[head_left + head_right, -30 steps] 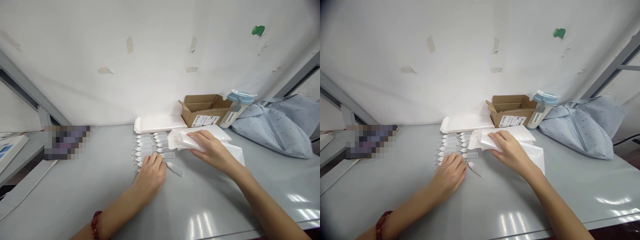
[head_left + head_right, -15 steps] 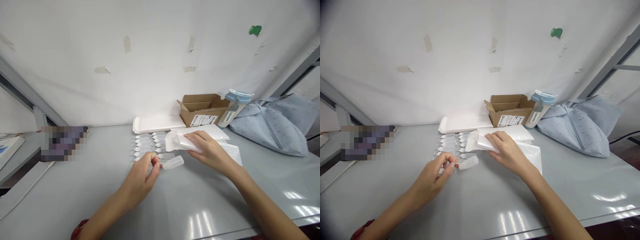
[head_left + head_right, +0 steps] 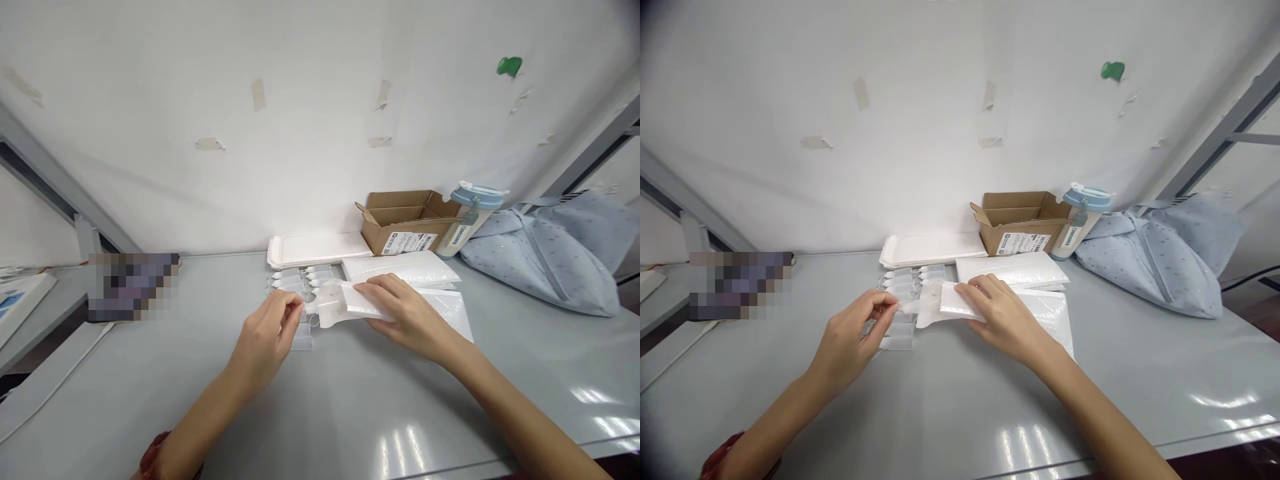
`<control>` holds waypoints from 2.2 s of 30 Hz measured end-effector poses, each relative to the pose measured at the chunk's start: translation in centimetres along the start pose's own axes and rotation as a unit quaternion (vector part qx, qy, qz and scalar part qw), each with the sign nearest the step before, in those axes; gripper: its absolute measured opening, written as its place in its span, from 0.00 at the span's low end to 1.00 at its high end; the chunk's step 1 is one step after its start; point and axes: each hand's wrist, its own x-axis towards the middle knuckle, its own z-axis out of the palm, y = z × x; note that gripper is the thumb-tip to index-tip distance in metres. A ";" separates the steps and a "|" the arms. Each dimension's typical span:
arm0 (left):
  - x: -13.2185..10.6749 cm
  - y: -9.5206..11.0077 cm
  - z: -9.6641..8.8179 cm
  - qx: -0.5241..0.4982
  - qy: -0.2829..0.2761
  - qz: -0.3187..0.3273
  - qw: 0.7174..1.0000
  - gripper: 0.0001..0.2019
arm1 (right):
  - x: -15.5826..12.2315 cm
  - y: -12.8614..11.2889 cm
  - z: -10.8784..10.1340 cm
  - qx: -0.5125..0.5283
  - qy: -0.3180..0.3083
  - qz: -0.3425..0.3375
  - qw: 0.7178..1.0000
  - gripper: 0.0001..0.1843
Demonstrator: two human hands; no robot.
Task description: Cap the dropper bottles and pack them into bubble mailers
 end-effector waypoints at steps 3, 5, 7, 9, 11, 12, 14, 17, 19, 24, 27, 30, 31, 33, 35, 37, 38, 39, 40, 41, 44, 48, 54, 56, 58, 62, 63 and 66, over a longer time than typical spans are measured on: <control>0.0 0.1 0.2 -0.011 -0.002 0.005 1.000 0.06 | 0.0 -0.3 0.1 0.000 0.004 -0.011 1.000 0.24; 0.0 0.2 0.3 -0.030 -0.009 -0.002 1.000 0.05 | 0.0 -0.6 0.1 0.003 0.010 -0.018 1.000 0.24; -0.1 0.3 0.4 -0.056 -0.022 -0.008 0.998 0.05 | 0.1 -1.1 0.1 0.008 0.016 -0.030 0.999 0.25; -0.2 0.6 0.6 -0.078 -0.036 -0.004 0.996 0.05 | 0.1 -1.5 0.2 0.010 0.016 -0.044 0.999 0.26; -0.3 0.8 0.8 -0.092 -0.050 0.010 0.994 0.06 | 0.1 -1.9 0.2 0.007 0.015 -0.051 0.999 0.26; -0.4 0.9 0.9 -0.096 -0.058 0.020 0.994 0.06 | 0.1 -2.0 0.3 0.003 0.014 -0.051 0.999 0.26; -0.6 1.0 1.1 -0.094 -0.073 0.044 0.992 0.07 | 0.0 -2.1 0.5 -0.004 0.015 -0.051 0.999 0.26; -0.7 0.8 1.4 -0.070 -0.077 0.086 0.991 0.11 | -0.1 -2.1 0.7 0.001 0.014 -0.052 0.999 0.26; -0.8 0.6 1.5 -0.058 -0.072 0.119 0.989 0.14 | 0.0 -2.1 0.7 0.011 0.013 -0.053 0.998 0.27; -0.7 0.4 1.5 -0.038 -0.001 0.207 0.978 0.20 | 0.1 -2.0 0.6 0.026 0.018 -0.044 0.999 0.26; -0.6 0.5 1.2 -0.034 0.074 0.189 0.979 0.17 | 0.1 -1.8 0.7 0.027 0.031 -0.043 0.998 0.26; -0.3 0.9 0.7 -0.063 0.082 0.031 0.994 0.11 | 0.0 -1.8 0.8 0.021 0.045 -0.049 0.998 0.26; -0.1 1.0 0.5 -0.092 0.069 -0.044 0.992 0.10 | 0.0 -1.8 0.8 0.019 0.050 -0.054 0.997 0.25; 0.3 1.2 0.2 -0.187 0.008 -0.177 0.966 0.15 | 0.0 -2.0 0.7 0.011 0.058 -0.064 0.996 0.25; 0.6 1.3 -0.1 -0.303 -0.090 -0.243 0.917 0.17 | -0.1 -2.4 0.7 -0.002 0.068 -0.079 0.995 0.25; 0.7 1.4 -0.1 -0.379 -0.162 -0.264 0.872 0.14 | -0.1 -2.9 0.7 -0.017 0.074 -0.096 0.992 0.25; 0.7 1.5 -0.1 -0.398 -0.180 -0.272 0.858 0.12 | -0.1 -3.2 0.7 -0.023 0.076 -0.106 0.991 0.25; 0.6 1.5 0.0 -0.405 -0.184 -0.279 0.851 0.10 | -0.1 -3.4 0.7 -0.028 0.078 -0.116 0.990 0.25; 0.5 1.5 0.1 -0.406 -0.180 -0.288 0.849 0.08 | -0.1 -3.7 0.8 -0.033 0.080 -0.126 0.988 0.25; 0.3 1.5 0.3 -0.403 -0.176 -0.296 0.848 0.06 | -0.1 -3.9 0.8 -0.035 0.083 -0.135 0.987 0.24; 0.0 1.7 0.7 -0.400 -0.173 -0.313 0.844 0.03 | -0.1 -4.3 0.9 -0.039 0.087 -0.152 0.984 0.23; -0.1 2.3 1.2 -0.396 -0.169 -0.334 0.838 0.05 | -0.2 -4.7 1.1 -0.049 0.087 -0.168 0.981 0.22; -0.2 3.0 1.7 -0.380 -0.146 -0.365 0.837 0.12 | -0.3 -5.6 1.5 -0.109 0.109 -0.195 0.969 0.20; -0.2 3.1 1.7 -0.377 -0.156 -0.360 0.839 0.10 | -0.3 -5.7 1.5 -0.125 0.122 -0.197 0.965 0.19; -0.1 3.3 1.5 -0.379 -0.160 -0.355 0.839 0.07 | -0.4 -5.7 1.5 -0.123 0.133 -0.205 0.962 0.20; 0.1 3.0 1.1 -0.428 -0.136 -0.367 0.815 0.10 | -0.5 -4.8 1.4 -0.110 0.148 -0.193 0.964 0.24; 0.1 2.8 1.0 -0.445 -0.131 -0.372 0.804 0.13 | -0.5 -4.6 1.5 -0.114 0.156 -0.180 0.965 0.24; 0.3 2.2 0.6 -0.492 -0.120 -0.373 0.777 0.15 | -0.3 -4.1 2.0 -0.134 0.166 -0.138 0.967 0.25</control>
